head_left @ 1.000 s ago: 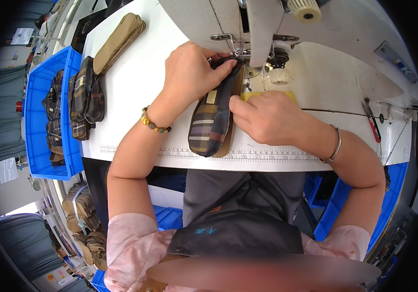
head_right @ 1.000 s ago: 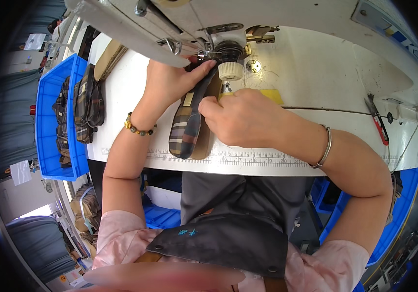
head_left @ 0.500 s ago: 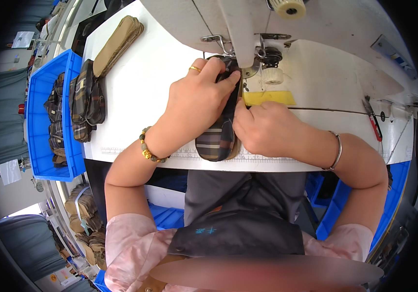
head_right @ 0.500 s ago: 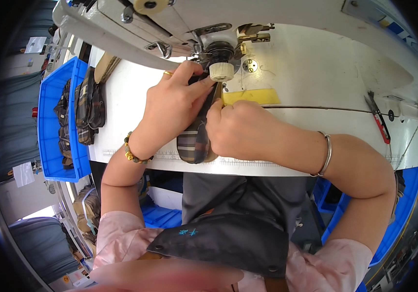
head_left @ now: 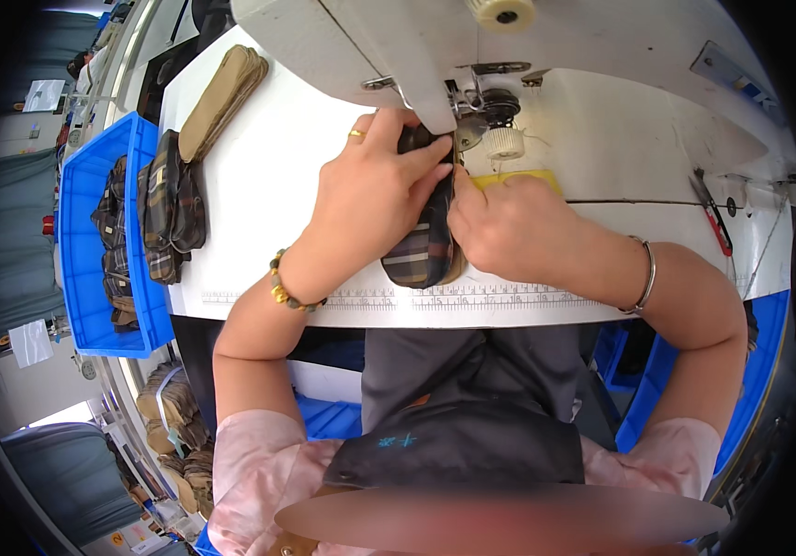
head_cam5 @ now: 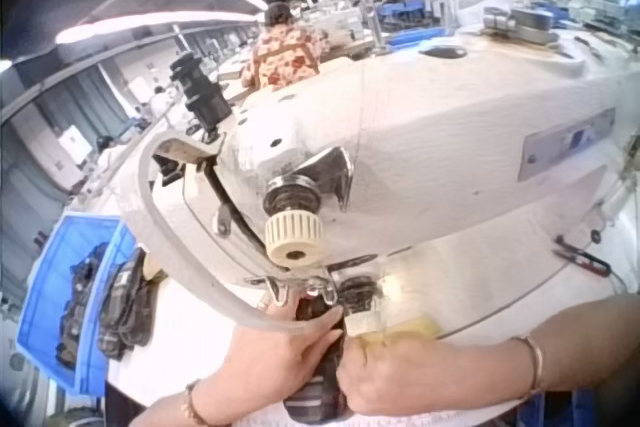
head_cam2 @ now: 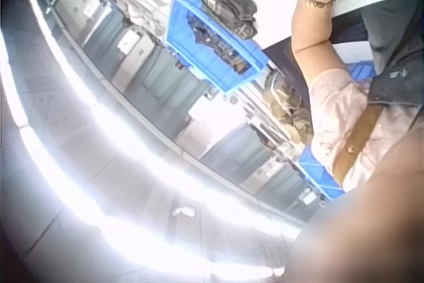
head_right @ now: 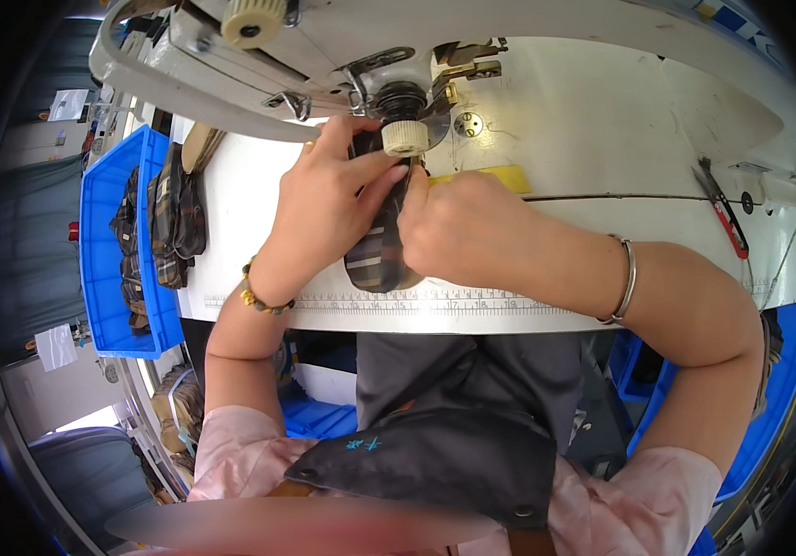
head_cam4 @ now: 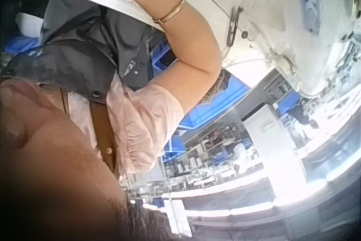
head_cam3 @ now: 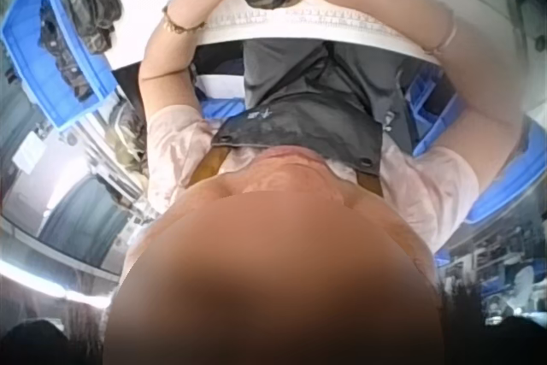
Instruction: The recorder uses an industrial sewing machine to assemble camouflage-patterned fabric pieces into a pouch.
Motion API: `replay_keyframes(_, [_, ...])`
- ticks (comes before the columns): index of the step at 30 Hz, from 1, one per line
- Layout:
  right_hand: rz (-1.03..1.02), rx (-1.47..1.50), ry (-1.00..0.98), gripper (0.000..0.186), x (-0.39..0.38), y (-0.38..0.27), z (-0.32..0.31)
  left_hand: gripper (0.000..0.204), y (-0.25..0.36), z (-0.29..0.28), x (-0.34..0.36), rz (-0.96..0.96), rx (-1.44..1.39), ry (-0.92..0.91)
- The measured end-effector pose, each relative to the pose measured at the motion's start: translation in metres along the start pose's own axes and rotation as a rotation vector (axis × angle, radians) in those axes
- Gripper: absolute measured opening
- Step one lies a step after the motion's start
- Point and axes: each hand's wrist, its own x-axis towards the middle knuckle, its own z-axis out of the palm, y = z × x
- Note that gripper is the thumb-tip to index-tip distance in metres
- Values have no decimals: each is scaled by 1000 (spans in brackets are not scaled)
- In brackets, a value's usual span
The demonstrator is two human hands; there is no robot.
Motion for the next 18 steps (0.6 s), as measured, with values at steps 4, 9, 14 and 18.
replay_keyframes(4, [-13, -138, -145, 28, -2, -17, -18, 49, 1, -35, -18, 105, -192, -295])
replay_keyframes(9, [-99, -185, -136, 27, -4, -36, -29, 80, 13, -47, -24, 198, -32, -470])
replay_keyframes(14, [-158, -149, -119, 24, -5, -36, -26, 74, 18, -35, -32, 238, -93, -417])
replay_keyframes(18, [-212, -106, -50, 21, -3, -33, -24, 54, 17, -30, -34, 289, 15, -309])
